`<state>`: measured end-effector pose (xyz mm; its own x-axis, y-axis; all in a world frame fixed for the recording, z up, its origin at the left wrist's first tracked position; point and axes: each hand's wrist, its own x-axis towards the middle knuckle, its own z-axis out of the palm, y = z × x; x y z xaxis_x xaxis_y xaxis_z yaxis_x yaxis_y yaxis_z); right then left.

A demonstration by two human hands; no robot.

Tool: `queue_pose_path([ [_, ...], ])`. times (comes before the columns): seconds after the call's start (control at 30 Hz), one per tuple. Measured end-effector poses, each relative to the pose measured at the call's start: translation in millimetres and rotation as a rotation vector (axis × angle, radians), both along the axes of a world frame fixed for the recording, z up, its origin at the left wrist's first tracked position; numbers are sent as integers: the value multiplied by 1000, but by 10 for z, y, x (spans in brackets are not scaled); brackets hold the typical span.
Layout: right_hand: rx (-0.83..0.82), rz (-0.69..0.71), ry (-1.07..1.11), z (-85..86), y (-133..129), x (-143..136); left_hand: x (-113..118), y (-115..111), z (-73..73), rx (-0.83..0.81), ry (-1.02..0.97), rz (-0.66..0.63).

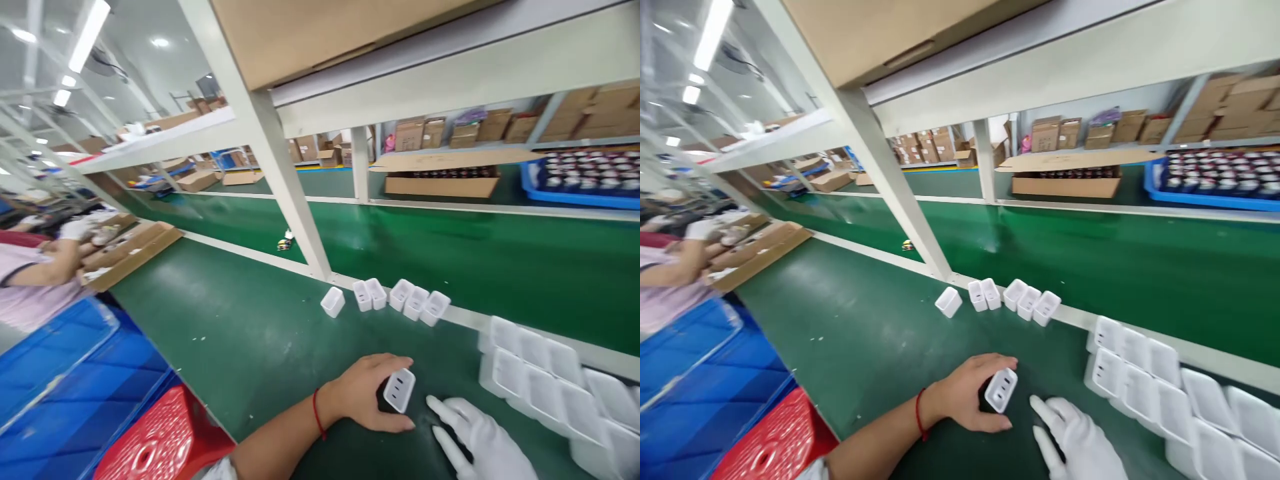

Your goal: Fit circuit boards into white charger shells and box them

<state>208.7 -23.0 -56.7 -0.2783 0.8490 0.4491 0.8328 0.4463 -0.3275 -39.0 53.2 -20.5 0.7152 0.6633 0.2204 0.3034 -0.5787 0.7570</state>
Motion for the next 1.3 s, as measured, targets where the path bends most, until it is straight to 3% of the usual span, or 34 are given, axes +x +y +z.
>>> queue_pose_path([
  [0.13,-47,-27,-77,226,-56,-97,12,-39,201,4,198,-60],
  [0.33,-250,-41,-64,329,-73,-128,-5,27,437,-97,369,-132],
  [0.43,-341,-43,-39,374,-67,-133,-21,72,391,-135,364,-114],
  [0.7,-460,-34,-46,427,-41,-125,-35,99,69,-121,188,25],
  [0.93,-441,-35,-34,419,-36,-121,-39,101,44,-87,154,12],
  [1.3,-226,-33,-43,317,-54,-63,4,104,74,-186,96,-4],
])
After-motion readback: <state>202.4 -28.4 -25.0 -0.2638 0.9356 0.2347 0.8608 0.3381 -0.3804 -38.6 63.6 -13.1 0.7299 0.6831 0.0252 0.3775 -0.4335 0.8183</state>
